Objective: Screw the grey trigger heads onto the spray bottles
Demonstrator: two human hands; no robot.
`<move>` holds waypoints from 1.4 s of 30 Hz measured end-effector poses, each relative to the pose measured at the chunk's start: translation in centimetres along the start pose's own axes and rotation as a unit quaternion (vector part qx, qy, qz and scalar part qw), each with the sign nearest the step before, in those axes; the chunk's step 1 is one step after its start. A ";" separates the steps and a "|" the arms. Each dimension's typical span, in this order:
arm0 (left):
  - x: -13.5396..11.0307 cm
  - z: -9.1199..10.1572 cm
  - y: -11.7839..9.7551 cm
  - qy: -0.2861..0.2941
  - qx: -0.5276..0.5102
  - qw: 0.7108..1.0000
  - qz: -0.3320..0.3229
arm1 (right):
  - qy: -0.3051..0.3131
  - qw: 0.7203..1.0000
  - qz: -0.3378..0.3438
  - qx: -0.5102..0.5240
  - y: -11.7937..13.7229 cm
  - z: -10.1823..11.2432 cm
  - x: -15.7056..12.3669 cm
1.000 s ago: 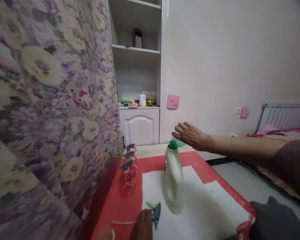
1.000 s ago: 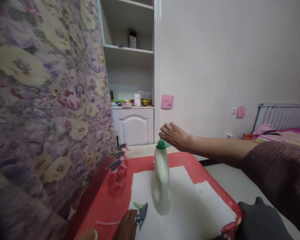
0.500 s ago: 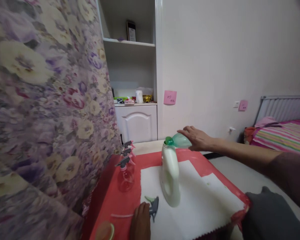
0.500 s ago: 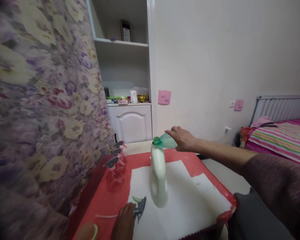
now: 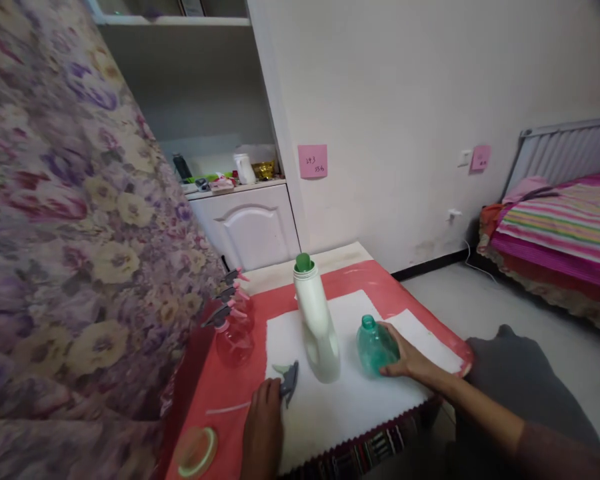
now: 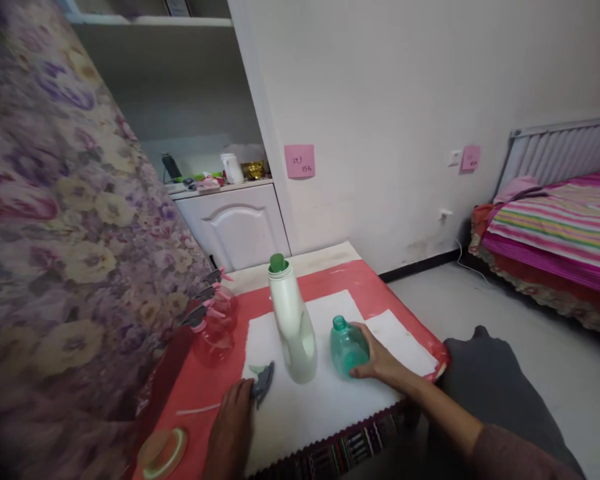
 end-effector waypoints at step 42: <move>10.0 13.9 -21.6 -0.209 -0.624 0.728 0.193 | 0.001 0.998 0.047 -0.028 -4.3 -1.4 -1.1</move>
Point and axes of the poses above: each hand's wrist, its own x-axis towards the middle knuckle, its own z-axis out of the back of the hand, y = z × x, the point moved 2 cm from there along x, towards the middle knuckle, and after that the axes turned 6 degrees about -z, right-handed, at the moved point
